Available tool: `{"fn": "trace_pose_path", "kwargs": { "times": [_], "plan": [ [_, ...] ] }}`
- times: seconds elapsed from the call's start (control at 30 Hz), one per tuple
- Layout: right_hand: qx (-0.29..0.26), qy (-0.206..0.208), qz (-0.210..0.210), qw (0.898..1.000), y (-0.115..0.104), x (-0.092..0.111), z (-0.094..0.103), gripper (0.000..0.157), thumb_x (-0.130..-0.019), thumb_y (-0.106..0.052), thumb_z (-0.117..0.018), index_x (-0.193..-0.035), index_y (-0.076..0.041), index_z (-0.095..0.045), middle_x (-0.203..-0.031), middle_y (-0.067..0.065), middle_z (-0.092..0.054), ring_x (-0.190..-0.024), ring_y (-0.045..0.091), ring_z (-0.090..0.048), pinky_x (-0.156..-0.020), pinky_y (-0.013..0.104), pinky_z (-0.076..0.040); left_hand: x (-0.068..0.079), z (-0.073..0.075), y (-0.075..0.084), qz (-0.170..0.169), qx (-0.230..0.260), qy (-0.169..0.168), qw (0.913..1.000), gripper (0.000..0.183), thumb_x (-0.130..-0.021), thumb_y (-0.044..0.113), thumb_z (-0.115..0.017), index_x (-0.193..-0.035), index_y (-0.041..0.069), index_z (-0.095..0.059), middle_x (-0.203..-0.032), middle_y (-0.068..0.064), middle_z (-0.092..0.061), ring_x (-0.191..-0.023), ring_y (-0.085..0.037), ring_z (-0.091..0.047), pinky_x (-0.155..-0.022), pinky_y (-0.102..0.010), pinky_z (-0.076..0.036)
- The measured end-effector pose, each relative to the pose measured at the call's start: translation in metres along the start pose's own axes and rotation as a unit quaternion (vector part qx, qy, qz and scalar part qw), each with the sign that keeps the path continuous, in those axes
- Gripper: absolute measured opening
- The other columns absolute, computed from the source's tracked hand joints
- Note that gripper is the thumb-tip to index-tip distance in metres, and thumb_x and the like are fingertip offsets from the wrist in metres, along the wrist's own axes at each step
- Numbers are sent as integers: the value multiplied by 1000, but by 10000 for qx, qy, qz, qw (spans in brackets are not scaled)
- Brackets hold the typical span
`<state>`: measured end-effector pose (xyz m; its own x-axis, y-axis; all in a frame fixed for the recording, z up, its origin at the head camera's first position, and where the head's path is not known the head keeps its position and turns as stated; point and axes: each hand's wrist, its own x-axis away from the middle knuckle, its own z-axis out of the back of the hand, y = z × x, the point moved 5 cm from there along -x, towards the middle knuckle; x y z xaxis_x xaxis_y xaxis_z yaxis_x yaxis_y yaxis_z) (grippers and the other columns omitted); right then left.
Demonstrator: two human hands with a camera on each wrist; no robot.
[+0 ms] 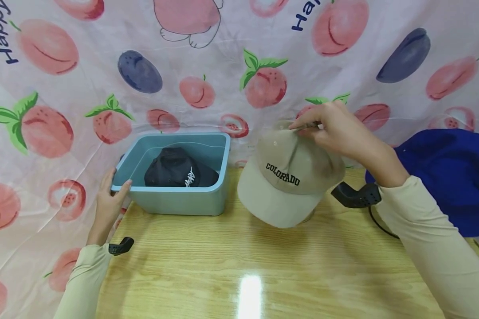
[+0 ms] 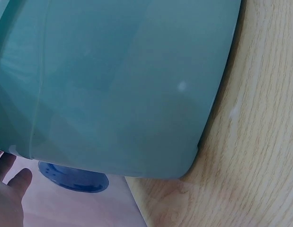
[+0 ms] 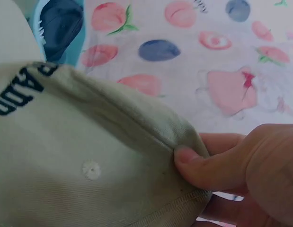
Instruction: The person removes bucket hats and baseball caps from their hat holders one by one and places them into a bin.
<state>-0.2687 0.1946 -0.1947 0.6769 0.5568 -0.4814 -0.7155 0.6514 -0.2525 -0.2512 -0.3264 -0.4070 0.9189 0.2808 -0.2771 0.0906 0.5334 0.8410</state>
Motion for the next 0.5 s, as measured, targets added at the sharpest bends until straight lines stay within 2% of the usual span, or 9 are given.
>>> {"fn": "trace_pose_path", "kwargs": {
  "times": [0.1, 0.27, 0.4, 0.5],
  "plan": [
    [52, 104, -21, 9999, -12, -6, 9, 23, -77, 10, -69, -89, -8, -78, -88, 10, -72, -59, 9, -51, -51, 13, -35, 1, 1, 1, -11, -23, 22, 10000, 73, -92, 32, -60, -152, 16, -21, -156, -5, -17, -139, -23, -20, -109, -50, -23],
    [209, 34, -305, 9993, -28, -20, 18, 22, -80, 7, -66, -91, -8, -78, -85, 11, -71, -58, 14, -46, -49, 16, -33, 4, 2, 4, -35, -36, 44, 10000, 75, -91, 38, -60, -152, 17, -21, -156, -1, -17, -140, -20, -18, -109, -49, -23],
    [192, -174, -562, 9981, -41, -32, 20, 17, -84, 0, -65, -95, -6, -77, -84, 10, -71, -63, 16, -52, -51, 17, -36, 4, 2, 3, -49, -26, 46, 10000, 75, -92, 39, -59, -152, 17, -21, -156, -1, -16, -140, -22, -18, -109, -51, -22],
    [140, -248, -746, 9968, -50, -41, 20, 17, -86, -5, -65, -99, -6, -76, -91, 10, -72, -71, 17, -58, -55, 17, -39, 3, 1, 2, -67, -48, 51, 10000, 75, -92, 39, -59, -152, 16, -21, -156, -1, -17, -140, -21, -18, -109, -51, -23]
  ]
}}
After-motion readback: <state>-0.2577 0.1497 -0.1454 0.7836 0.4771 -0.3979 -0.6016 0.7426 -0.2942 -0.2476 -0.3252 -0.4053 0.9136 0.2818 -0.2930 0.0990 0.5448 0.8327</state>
